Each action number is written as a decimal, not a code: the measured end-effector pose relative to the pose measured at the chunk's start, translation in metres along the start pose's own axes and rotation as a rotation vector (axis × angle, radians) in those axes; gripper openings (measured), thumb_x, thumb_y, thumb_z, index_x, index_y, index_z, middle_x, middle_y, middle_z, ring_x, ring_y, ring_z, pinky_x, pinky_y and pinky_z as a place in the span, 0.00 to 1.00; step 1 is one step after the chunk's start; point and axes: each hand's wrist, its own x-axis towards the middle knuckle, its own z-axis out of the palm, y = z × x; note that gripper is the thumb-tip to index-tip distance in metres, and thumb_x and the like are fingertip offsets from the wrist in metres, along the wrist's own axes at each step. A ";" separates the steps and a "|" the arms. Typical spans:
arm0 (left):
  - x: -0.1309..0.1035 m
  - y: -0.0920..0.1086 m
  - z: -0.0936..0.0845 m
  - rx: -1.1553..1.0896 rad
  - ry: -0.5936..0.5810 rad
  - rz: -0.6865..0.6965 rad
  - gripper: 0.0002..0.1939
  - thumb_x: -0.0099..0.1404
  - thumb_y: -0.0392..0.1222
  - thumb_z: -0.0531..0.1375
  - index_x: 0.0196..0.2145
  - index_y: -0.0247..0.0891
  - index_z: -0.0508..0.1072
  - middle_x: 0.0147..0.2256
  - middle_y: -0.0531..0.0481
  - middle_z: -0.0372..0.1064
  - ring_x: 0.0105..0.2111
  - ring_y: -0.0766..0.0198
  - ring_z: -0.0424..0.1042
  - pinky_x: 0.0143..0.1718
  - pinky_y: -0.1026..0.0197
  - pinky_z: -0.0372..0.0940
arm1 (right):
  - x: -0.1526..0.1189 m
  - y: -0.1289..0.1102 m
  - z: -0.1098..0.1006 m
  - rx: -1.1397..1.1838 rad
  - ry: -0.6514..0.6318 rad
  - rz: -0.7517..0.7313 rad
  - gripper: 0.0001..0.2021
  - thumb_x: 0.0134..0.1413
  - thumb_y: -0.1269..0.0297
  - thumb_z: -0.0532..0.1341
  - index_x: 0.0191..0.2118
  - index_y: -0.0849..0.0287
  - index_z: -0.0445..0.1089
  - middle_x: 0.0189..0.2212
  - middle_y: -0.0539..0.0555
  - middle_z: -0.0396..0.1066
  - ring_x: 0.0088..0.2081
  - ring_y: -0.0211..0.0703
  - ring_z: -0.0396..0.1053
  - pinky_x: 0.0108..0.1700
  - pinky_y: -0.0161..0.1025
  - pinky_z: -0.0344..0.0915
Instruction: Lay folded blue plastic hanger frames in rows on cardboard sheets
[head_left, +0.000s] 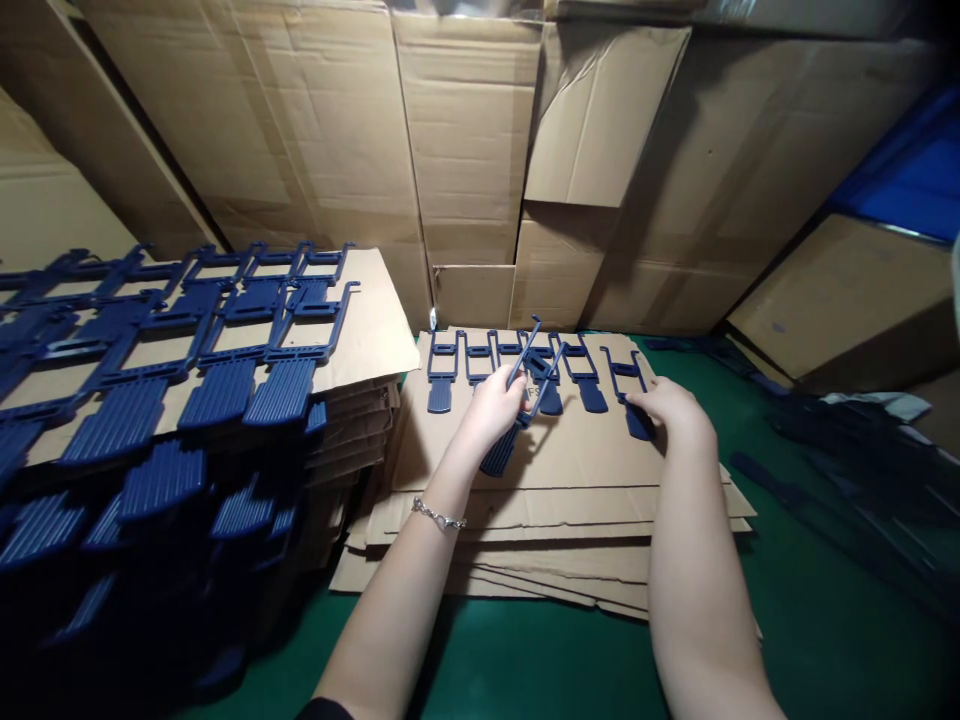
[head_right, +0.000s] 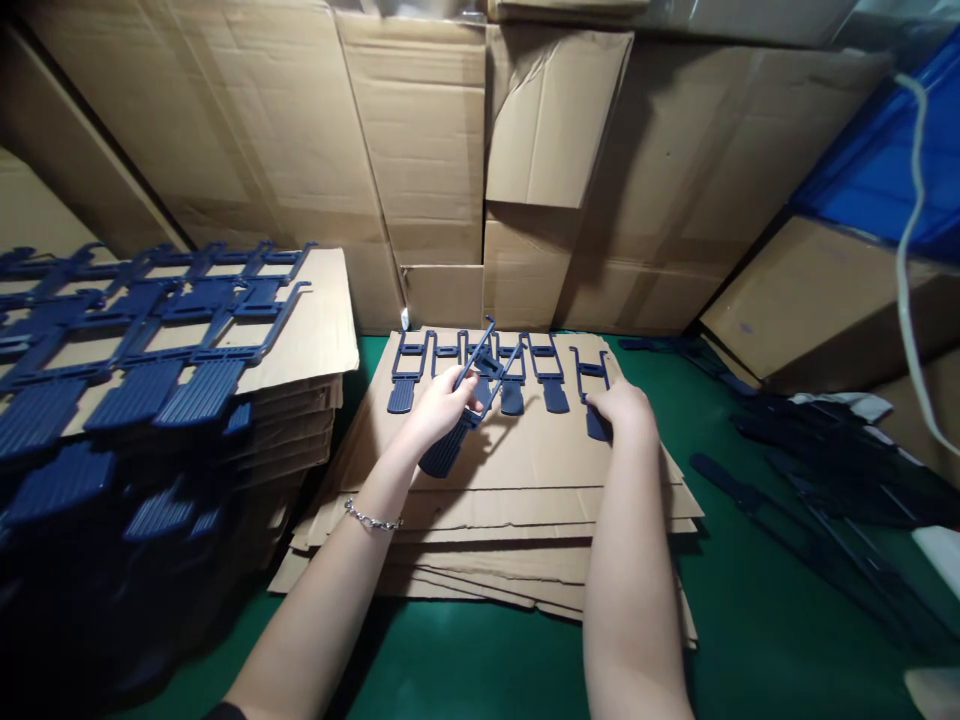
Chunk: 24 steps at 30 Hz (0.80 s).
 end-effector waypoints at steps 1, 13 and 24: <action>0.001 -0.001 -0.001 0.026 0.017 0.013 0.03 0.56 0.37 0.58 0.25 0.38 0.69 0.16 0.54 0.64 0.18 0.67 0.63 0.20 0.68 0.52 | -0.002 -0.004 -0.001 -0.017 -0.054 -0.004 0.27 0.44 0.56 0.61 0.50 0.66 0.66 0.46 0.64 0.66 0.46 0.51 0.65 0.41 0.38 0.63; 0.006 -0.003 -0.003 0.083 0.051 0.036 0.05 0.61 0.39 0.52 0.30 0.39 0.67 0.21 0.50 0.68 0.23 0.65 0.67 0.23 0.68 0.56 | 0.002 -0.018 0.014 -0.005 0.041 0.003 0.22 0.48 0.64 0.57 0.50 0.70 0.67 0.49 0.65 0.64 0.52 0.52 0.60 0.52 0.38 0.57; 0.003 0.002 0.001 -0.042 -0.010 -0.014 0.08 0.61 0.44 0.53 0.32 0.37 0.67 0.23 0.49 0.69 0.21 0.67 0.66 0.21 0.68 0.57 | -0.031 -0.027 -0.016 0.171 0.113 -0.141 0.36 0.53 0.55 0.54 0.64 0.64 0.42 0.61 0.64 0.40 0.61 0.58 0.40 0.59 0.51 0.46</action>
